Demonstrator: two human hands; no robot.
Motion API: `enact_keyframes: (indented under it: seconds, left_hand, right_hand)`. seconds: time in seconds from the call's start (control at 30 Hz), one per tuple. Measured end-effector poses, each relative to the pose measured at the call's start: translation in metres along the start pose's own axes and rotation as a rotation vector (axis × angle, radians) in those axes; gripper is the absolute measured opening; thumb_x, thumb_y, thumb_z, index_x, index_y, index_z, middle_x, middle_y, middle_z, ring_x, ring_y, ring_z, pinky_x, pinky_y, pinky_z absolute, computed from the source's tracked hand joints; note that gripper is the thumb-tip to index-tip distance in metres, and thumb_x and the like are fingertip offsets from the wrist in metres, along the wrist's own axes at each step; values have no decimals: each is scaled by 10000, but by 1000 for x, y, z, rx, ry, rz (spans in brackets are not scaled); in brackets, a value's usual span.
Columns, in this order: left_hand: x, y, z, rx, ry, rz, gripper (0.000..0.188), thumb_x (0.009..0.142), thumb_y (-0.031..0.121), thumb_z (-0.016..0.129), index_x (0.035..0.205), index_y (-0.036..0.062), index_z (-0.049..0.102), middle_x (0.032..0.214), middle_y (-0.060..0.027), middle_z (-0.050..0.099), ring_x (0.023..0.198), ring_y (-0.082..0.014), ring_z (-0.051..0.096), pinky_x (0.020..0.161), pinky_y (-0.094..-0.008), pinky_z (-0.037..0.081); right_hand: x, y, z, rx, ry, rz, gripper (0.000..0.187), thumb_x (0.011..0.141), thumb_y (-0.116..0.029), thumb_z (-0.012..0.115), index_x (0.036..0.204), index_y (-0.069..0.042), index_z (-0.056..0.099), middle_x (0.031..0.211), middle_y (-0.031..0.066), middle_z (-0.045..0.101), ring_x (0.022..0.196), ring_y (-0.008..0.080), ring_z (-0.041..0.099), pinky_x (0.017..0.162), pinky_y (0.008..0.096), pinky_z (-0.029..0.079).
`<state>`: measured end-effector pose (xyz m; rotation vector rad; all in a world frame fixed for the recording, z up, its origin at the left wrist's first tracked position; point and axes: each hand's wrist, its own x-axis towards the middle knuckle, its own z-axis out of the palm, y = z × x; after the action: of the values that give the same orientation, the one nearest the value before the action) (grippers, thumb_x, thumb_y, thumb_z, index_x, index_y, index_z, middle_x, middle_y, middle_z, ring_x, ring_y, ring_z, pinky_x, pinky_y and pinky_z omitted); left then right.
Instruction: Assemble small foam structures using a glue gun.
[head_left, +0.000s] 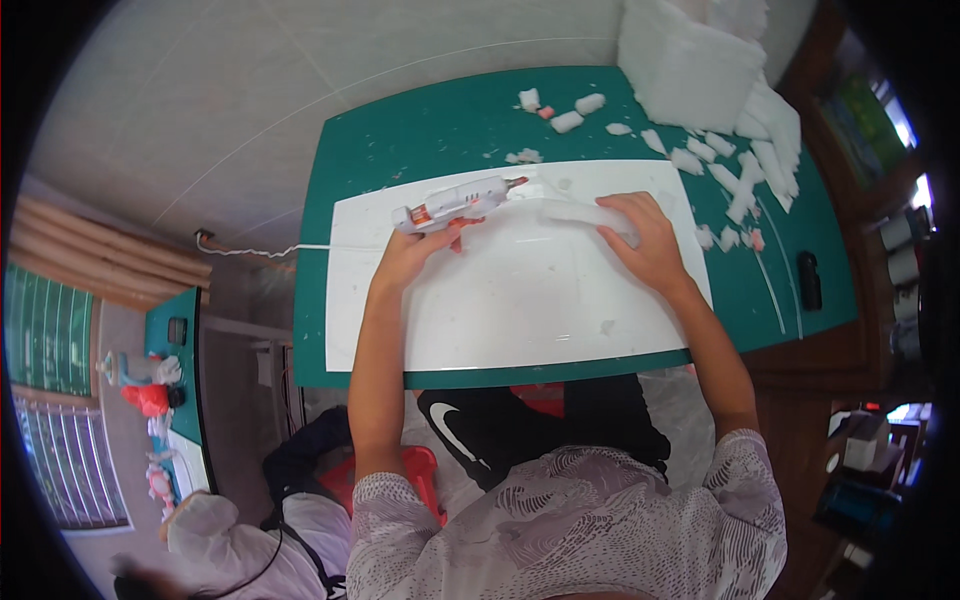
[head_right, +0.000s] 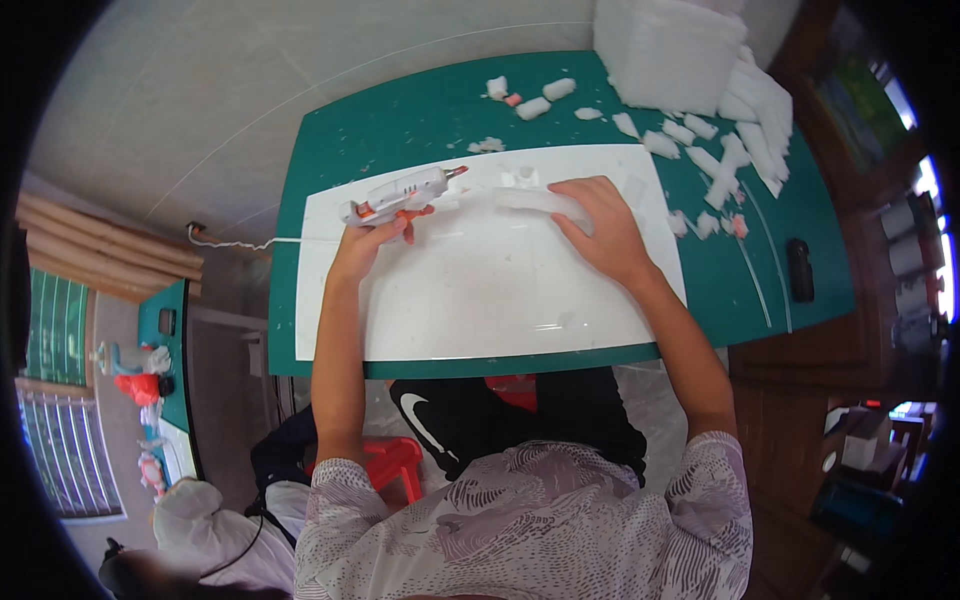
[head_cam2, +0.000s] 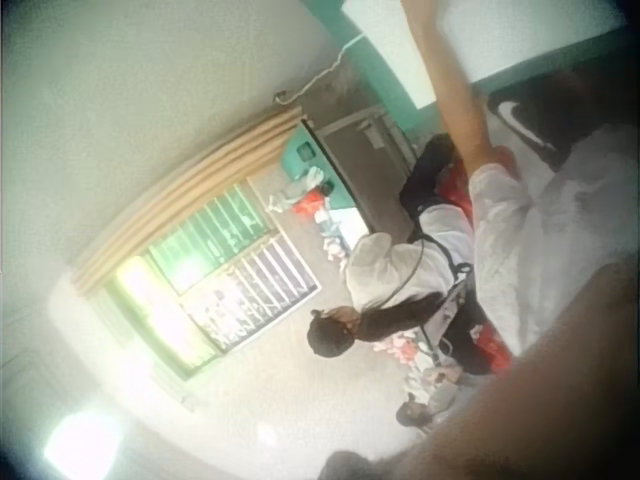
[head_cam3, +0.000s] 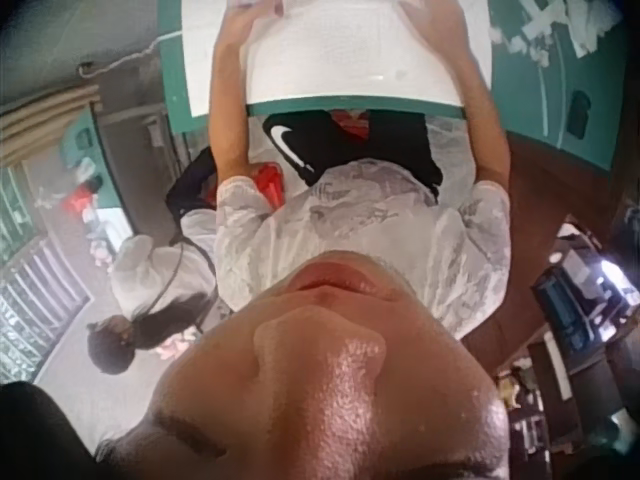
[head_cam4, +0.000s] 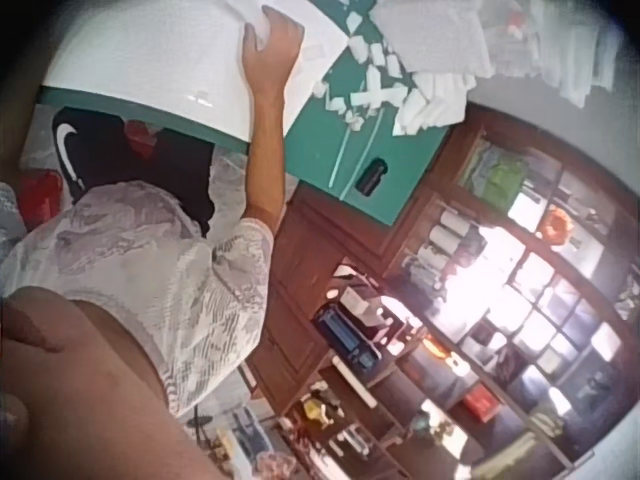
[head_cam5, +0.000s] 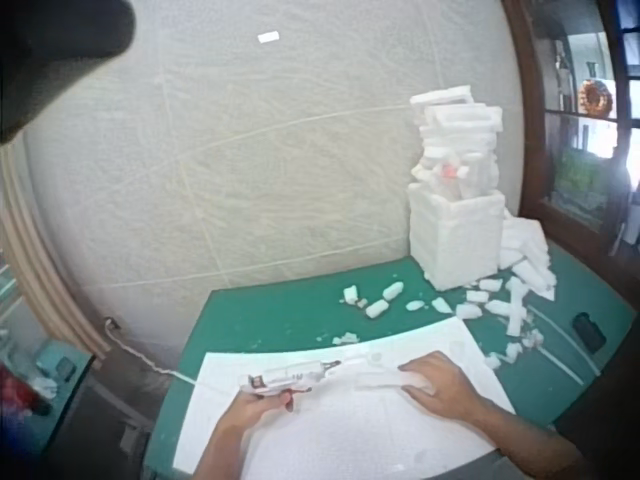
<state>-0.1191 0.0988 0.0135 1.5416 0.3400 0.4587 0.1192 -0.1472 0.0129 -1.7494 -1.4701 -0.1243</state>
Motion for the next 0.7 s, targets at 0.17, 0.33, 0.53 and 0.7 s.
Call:
enact_keyframes:
  seconds: [0.17, 0.33, 0.53, 0.7]
  left_hand:
    - [2, 1, 12, 69, -42, -9, 298, 842, 77, 670, 1126, -3, 631, 986, -99, 690, 808, -149, 602, 700, -292, 492]
    - [2, 1, 17, 104, -31, -54, 298, 843, 92, 674, 1128, 11, 639, 944, -80, 698, 814, -137, 598, 695, -283, 484]
    - [2, -5, 17, 174, -42, -62, 256, 849, 99, 661, 1093, 22, 653, 903, -80, 677, 741, -139, 555, 696, -279, 471]
    - [3, -11, 14, 222, -53, -71, 198, 858, 88, 654, 1046, 28, 648, 880, -55, 652, 745, -123, 542, 672, -280, 456]
  right_hand:
    - [1, -1, -4, 12, 84, -26, 320, 777, -41, 718, 1089, -28, 649, 1071, 129, 660, 1023, 299, 593, 889, 363, 474]
    - [-2, -1, -4, 21, 95, -25, 318, 776, -44, 723, 1086, -31, 653, 1074, 123, 661, 1034, 292, 590, 891, 359, 474]
    - [-3, -2, -3, 23, 100, -38, 301, 791, -60, 722, 1085, -44, 658, 1080, 115, 662, 1036, 285, 584, 900, 359, 472]
    - [-2, -1, -3, 24, 92, -34, 296, 807, -78, 718, 1097, -54, 660, 1089, 110, 660, 1042, 281, 575, 910, 362, 470]
